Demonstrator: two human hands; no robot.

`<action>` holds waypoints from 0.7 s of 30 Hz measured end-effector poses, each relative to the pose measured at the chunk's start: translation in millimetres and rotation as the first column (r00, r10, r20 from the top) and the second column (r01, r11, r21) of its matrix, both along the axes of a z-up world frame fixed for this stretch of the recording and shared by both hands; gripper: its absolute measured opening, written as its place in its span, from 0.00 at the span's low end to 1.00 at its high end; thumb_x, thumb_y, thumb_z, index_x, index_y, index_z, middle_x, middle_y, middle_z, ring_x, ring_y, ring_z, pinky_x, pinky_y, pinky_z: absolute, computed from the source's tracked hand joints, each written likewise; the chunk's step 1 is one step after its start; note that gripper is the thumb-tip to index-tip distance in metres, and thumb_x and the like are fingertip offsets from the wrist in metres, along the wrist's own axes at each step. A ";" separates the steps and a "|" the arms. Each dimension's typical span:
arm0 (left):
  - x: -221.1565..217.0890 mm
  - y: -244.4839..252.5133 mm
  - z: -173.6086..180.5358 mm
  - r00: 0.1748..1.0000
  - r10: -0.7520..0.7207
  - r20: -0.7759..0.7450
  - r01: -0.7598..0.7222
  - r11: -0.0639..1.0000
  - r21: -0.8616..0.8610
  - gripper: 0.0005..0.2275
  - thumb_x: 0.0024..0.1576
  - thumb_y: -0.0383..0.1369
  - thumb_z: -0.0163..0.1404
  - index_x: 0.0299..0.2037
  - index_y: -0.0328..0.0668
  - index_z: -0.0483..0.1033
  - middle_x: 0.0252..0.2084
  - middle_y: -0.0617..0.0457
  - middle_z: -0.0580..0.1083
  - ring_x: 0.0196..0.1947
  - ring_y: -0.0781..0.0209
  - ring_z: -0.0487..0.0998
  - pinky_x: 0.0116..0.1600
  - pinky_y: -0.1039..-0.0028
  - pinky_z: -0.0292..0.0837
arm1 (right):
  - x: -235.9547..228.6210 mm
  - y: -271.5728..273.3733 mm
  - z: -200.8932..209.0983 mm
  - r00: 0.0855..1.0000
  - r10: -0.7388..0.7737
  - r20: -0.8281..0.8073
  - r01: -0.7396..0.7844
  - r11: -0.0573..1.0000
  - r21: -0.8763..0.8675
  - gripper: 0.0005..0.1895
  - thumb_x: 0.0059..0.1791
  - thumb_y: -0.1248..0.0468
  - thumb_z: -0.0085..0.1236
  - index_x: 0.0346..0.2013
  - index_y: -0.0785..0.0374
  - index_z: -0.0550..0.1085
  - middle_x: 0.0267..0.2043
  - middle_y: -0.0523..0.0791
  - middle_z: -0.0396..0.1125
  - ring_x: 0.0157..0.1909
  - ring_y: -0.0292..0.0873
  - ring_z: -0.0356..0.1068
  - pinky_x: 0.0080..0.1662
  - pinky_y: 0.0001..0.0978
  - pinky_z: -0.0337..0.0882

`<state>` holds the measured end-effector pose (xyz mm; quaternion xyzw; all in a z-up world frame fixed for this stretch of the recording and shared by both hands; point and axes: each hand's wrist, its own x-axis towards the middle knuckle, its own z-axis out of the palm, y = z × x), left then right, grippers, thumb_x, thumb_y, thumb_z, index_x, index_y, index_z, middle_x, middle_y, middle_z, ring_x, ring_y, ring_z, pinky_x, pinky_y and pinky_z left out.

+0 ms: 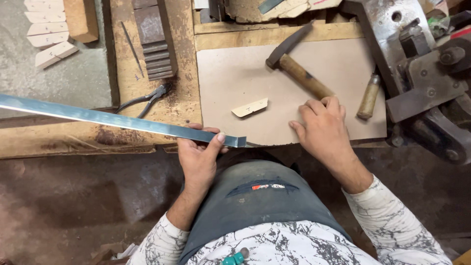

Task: The person arranges numbered wooden pieces on a workbench, then uses a hammer and metal strip to attach a small metal bracket to one of the pieces. The person also uses a manual press to bend the metal strip.

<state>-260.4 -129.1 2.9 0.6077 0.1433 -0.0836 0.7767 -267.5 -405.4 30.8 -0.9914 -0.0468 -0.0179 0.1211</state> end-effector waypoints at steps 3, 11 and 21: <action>-5.4 -5.7 -12.0 0.999 0.031 -0.018 -0.032 0.997 -0.071 0.24 0.55 0.21 0.58 0.56 0.30 0.55 0.44 0.43 0.75 0.38 0.63 0.80 0.39 0.74 0.82 | 0.8 14.3 6.0 0.961 0.204 0.189 -0.252 0.926 0.281 0.23 0.43 0.62 0.66 0.51 0.69 0.76 0.55 0.51 0.67 0.55 0.55 0.67 0.57 0.48 0.67; -18.7 -15.4 -29.9 0.980 -0.007 -0.199 -0.009 0.997 -0.080 0.22 0.54 0.26 0.61 0.54 0.30 0.63 0.38 0.45 0.76 0.32 0.62 0.78 0.35 0.73 0.79 | 15.0 35.2 -21.2 0.817 0.433 0.382 -0.568 0.722 0.396 0.13 0.38 0.72 0.66 0.37 0.59 0.78 0.41 0.43 0.70 0.47 0.49 0.69 0.49 0.43 0.68; 31.5 0.8 19.3 0.587 -0.733 0.344 -0.161 0.311 0.937 0.19 0.45 0.33 0.64 0.47 0.38 0.75 0.43 0.45 0.77 0.45 0.44 0.75 0.50 0.56 0.66 | 40.0 -11.3 -51.7 0.929 0.329 0.171 -0.367 0.749 0.551 0.14 0.35 0.72 0.69 0.32 0.59 0.78 0.38 0.41 0.71 0.46 0.51 0.67 0.51 0.42 0.68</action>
